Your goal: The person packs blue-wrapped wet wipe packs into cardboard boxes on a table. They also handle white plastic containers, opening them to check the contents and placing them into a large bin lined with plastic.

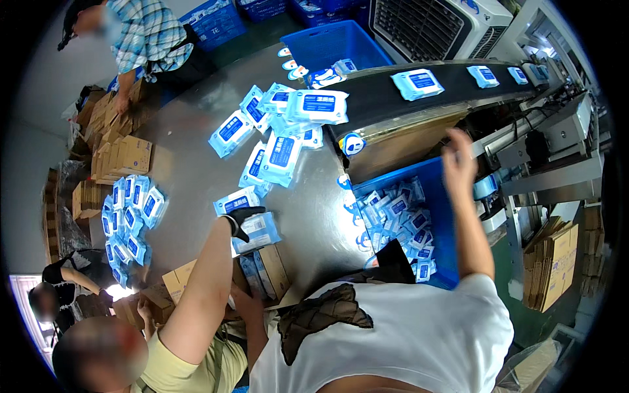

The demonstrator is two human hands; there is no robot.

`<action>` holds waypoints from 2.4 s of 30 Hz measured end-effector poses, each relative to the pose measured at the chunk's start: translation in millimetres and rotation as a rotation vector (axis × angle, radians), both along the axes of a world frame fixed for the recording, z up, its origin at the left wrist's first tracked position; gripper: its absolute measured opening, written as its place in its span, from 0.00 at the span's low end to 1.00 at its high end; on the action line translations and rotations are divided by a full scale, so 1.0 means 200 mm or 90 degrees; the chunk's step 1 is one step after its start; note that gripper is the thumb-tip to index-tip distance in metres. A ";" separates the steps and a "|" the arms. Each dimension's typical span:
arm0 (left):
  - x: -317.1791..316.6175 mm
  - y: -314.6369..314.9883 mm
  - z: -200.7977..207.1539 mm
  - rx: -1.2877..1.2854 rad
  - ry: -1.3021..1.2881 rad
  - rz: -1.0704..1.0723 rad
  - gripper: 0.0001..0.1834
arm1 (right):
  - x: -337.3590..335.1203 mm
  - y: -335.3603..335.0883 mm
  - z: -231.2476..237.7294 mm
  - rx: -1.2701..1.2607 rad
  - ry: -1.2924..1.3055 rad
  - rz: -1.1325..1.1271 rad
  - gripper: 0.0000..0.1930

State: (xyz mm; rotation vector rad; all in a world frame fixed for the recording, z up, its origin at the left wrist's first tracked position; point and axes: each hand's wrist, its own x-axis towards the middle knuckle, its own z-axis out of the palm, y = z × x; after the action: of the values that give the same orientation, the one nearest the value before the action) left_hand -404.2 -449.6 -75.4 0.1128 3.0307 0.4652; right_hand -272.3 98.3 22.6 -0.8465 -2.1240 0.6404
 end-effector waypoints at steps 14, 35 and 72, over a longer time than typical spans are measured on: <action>0.05 -0.21 -0.08 -0.031 -0.133 0.006 0.27 | 2.17 0.62 0.20 0.158 -0.687 -0.566 0.42; 0.14 -0.13 -0.01 0.167 0.230 -0.099 0.40 | 1.98 0.14 0.55 0.392 -0.634 -0.555 0.11; 0.12 0.51 -0.14 0.732 -0.276 -0.100 0.38 | -0.02 -1.19 -0.52 -0.631 0.182 0.272 0.08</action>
State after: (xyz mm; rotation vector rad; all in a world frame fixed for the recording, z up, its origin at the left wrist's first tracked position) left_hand -379.7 -348.4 -103.5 0.2533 1.9675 1.8229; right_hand -275.6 -140.3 -81.1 -0.7021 -1.6617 1.9955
